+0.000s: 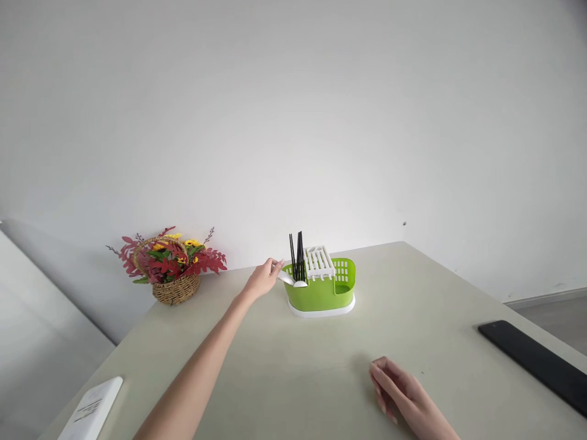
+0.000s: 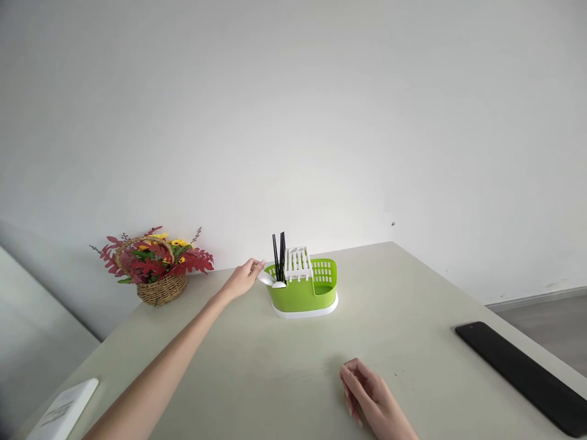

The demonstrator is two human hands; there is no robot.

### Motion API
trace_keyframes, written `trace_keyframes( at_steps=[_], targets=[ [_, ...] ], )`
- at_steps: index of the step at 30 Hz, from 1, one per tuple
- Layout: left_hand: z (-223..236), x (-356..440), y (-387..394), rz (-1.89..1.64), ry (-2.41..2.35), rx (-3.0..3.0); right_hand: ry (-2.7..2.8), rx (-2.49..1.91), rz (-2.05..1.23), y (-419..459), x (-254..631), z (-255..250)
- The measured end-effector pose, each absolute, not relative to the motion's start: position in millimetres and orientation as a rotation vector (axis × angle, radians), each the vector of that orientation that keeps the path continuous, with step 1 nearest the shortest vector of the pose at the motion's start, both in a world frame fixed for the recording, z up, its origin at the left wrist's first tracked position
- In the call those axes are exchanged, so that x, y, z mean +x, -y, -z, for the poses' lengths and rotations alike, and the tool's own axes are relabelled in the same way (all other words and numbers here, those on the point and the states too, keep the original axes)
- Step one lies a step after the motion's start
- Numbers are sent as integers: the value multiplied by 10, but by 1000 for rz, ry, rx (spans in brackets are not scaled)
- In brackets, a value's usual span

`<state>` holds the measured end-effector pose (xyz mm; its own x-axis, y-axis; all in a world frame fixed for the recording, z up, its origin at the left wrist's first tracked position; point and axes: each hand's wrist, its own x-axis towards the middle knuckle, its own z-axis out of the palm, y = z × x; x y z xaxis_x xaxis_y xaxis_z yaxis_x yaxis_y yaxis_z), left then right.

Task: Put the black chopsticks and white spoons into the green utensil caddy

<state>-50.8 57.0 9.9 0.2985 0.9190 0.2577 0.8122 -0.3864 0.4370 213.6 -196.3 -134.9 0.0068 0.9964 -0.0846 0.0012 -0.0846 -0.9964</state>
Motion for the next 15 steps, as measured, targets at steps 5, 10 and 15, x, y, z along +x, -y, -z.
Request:
trace_keyframes(
  at_steps=[5, 10, 15],
  targets=[
    [-154, -663, -547, -886, -1675, 2097, 1172, -1279, -1225, 1982, 2097, 1406],
    [212, -852, -178, -1093, -1767, 1865, 1255, -1281, -1117, 1873, 2077, 1562],
    [903, -879, 605, -1086, -1723, 1710, 1461, -1454, -514, 1446, 1987, 1405]
  ],
)
